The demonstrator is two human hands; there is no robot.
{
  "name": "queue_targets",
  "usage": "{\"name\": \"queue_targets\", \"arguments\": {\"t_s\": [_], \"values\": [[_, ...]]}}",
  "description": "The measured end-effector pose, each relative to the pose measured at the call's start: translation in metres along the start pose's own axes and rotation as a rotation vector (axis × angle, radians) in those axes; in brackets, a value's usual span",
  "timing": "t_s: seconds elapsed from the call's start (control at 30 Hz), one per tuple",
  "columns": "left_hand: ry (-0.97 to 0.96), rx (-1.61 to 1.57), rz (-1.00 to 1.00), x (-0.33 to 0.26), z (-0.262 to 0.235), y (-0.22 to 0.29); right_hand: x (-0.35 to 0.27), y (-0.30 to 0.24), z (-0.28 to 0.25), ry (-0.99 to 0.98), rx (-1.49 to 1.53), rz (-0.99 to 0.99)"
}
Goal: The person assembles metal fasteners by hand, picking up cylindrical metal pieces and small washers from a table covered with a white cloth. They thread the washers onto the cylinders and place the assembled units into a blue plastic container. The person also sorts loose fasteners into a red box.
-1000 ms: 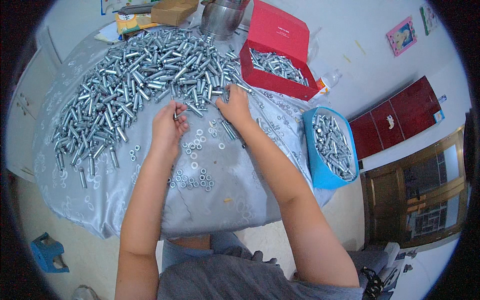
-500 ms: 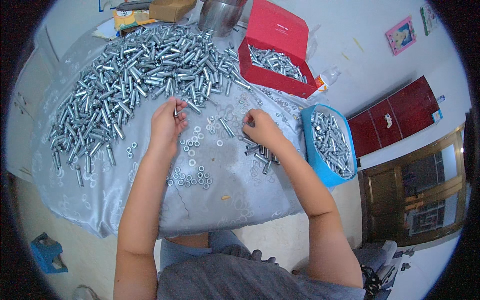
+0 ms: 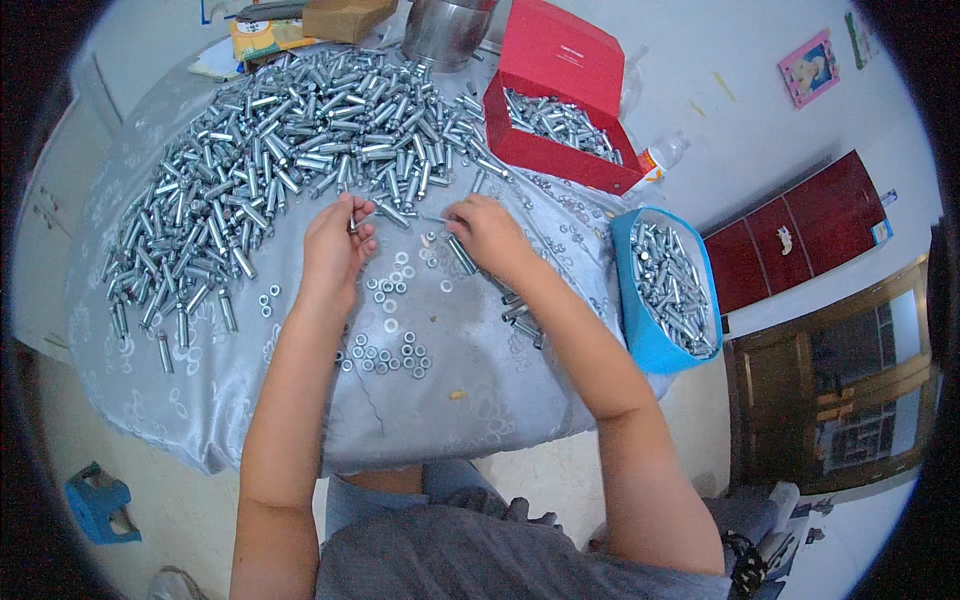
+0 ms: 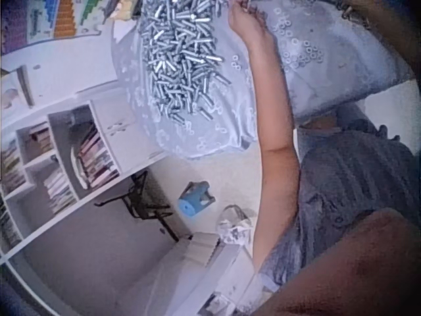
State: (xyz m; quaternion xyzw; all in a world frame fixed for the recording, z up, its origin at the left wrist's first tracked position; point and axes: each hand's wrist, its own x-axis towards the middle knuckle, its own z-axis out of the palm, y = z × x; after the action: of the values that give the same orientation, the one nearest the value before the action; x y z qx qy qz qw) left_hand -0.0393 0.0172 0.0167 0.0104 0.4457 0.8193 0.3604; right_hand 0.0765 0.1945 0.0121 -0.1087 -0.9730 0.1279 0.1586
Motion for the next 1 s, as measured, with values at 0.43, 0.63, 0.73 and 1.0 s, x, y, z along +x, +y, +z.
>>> {"name": "queue_targets", "arguments": {"t_s": [0.43,0.63,0.73,1.0], "values": [[-0.014,0.017,0.028,-0.001,0.001,0.001,0.035,0.021,0.015,0.206,-0.043,-0.050],[-0.001,0.009,0.020,-0.002,0.001,0.003,0.041,0.014,0.019,0.148,-0.178,0.008],[-0.015,0.015,0.014,-0.001,-0.001,0.001,0.025,0.018,0.009,0.101,-0.175,0.041],[-0.025,0.022,-0.004,-0.003,0.003,0.000,0.011,0.023,0.004,0.080,0.090,0.181]]}}
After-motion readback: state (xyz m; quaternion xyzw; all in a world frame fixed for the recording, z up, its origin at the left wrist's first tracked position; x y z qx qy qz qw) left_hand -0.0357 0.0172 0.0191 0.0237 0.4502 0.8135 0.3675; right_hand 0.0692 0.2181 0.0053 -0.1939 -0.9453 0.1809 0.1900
